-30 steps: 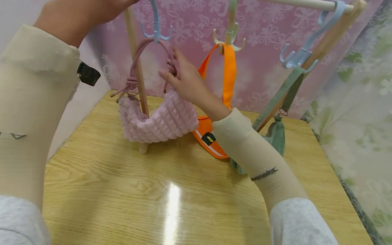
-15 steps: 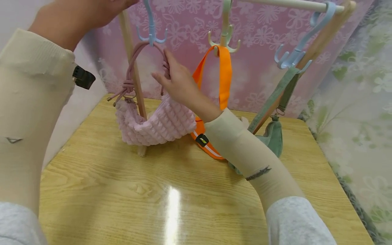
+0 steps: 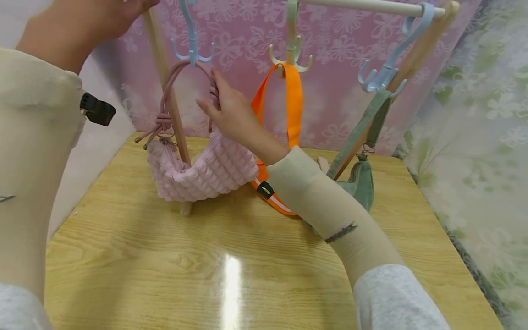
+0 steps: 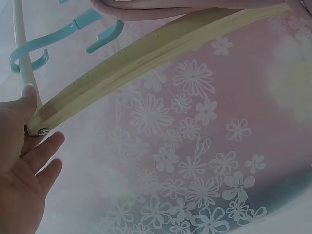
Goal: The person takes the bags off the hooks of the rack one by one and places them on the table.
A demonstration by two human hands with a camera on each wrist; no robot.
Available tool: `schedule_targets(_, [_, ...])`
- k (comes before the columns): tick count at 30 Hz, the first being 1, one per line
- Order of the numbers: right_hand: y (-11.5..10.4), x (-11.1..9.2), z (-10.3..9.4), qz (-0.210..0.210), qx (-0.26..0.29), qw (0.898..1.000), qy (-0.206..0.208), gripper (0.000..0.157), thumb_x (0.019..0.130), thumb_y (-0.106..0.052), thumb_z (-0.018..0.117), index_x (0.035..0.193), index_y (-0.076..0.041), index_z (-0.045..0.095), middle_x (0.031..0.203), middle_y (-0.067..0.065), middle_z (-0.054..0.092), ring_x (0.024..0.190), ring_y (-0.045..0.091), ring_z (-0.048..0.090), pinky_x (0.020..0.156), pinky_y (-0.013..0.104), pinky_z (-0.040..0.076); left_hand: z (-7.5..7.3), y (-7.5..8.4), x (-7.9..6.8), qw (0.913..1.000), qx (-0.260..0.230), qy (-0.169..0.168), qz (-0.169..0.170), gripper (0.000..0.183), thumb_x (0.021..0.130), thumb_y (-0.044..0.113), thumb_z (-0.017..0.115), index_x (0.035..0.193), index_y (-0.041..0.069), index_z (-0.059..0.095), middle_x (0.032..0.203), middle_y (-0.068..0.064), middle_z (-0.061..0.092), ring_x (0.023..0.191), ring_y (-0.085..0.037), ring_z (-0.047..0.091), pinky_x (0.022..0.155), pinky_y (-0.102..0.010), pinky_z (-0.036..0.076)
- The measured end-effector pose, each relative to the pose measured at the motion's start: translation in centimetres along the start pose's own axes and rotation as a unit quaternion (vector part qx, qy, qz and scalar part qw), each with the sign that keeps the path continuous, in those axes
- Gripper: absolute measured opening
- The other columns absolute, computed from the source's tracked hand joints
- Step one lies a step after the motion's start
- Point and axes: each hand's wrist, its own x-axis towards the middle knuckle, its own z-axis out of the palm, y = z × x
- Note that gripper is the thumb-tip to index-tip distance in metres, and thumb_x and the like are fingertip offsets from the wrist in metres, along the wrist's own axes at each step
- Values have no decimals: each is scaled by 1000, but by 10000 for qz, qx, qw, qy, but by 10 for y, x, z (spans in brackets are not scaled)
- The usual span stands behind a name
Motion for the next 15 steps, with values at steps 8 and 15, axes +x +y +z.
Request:
schedule_targets(8, [-2,1,-1,-224,278,9992,177,68,91,-37,52,146,-15,18,139,0,42,119,4,46,97,13,33,-3,-1,2,9994,108,-80,-310,46,99,31,27,142,14,27,130,-23,36,109,-40,36,100,-55,29])
schedule_targets(15, [-6,3,-2,-314,484,9973,457,57,93,-29,51,143,-18,27,136,-5,45,114,1,48,92,12,36,-6,4,6,9980,188,-338,-507,49,99,32,24,145,16,18,131,-24,31,109,-41,34,100,-55,29])
